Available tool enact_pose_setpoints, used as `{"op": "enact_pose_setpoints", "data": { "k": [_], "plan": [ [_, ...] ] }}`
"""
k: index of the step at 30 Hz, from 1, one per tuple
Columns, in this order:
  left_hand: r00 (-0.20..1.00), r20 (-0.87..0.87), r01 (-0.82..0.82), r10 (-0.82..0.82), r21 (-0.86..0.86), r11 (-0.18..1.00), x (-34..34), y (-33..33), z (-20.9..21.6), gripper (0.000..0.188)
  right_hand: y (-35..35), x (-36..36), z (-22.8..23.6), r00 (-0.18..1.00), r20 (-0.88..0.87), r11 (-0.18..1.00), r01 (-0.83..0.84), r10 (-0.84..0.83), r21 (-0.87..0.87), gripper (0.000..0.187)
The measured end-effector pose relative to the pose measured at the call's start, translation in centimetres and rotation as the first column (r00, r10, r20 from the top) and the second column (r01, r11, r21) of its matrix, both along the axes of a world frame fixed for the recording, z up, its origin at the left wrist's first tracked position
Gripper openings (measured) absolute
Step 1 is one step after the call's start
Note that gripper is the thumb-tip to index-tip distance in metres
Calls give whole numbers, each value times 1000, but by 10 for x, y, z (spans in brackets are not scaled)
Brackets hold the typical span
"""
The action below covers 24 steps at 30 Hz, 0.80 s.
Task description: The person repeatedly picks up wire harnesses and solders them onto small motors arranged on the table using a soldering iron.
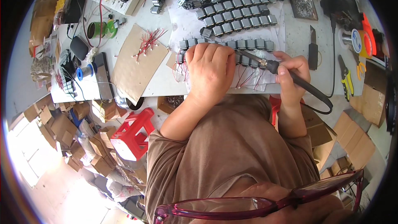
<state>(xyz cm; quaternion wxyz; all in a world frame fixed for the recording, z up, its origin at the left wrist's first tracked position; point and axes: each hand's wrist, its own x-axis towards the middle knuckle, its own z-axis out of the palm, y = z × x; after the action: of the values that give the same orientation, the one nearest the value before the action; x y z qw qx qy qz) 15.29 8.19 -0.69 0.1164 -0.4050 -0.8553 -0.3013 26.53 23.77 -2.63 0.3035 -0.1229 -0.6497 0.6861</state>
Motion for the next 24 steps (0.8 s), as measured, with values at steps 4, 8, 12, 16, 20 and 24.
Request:
{"op": "enact_pose_setpoints", "data": {
  "k": [4, 8, 12, 16, 20, 24],
  "plan": [
    [1000, -7, -5, 5, -5, 1000, 0, 0, -1, 15, 0, 0, -2, 1000, -16, 1000, -9, 9, 9, 12],
    [1000, -5, 1, -1, 6, 1000, 0, 0, -2, 14, 1, 0, -4, 998, -51, 1000, -26, 26, 17, 12],
    [1000, -10, 4, -4, 6, 1000, 0, -1, -2, 13, 0, -2, -2, 998, -49, 1000, -25, 26, 16, 12],
    [1000, -15, 16, -16, 2, 1000, 0, 0, -2, 13, 1, -2, -3, 999, -47, 999, -25, 26, 23, 12],
    [1000, -21, 13, -13, 9, 1000, -1, 0, 0, 16, 1, -2, -3, 999, -44, 999, -25, 26, 35, 13],
    [1000, -12, 16, -16, 5, 1000, -1, 0, 1, 15, 1, -2, -3, 998, -46, 999, -28, 31, 45, 12]
  ]
}}
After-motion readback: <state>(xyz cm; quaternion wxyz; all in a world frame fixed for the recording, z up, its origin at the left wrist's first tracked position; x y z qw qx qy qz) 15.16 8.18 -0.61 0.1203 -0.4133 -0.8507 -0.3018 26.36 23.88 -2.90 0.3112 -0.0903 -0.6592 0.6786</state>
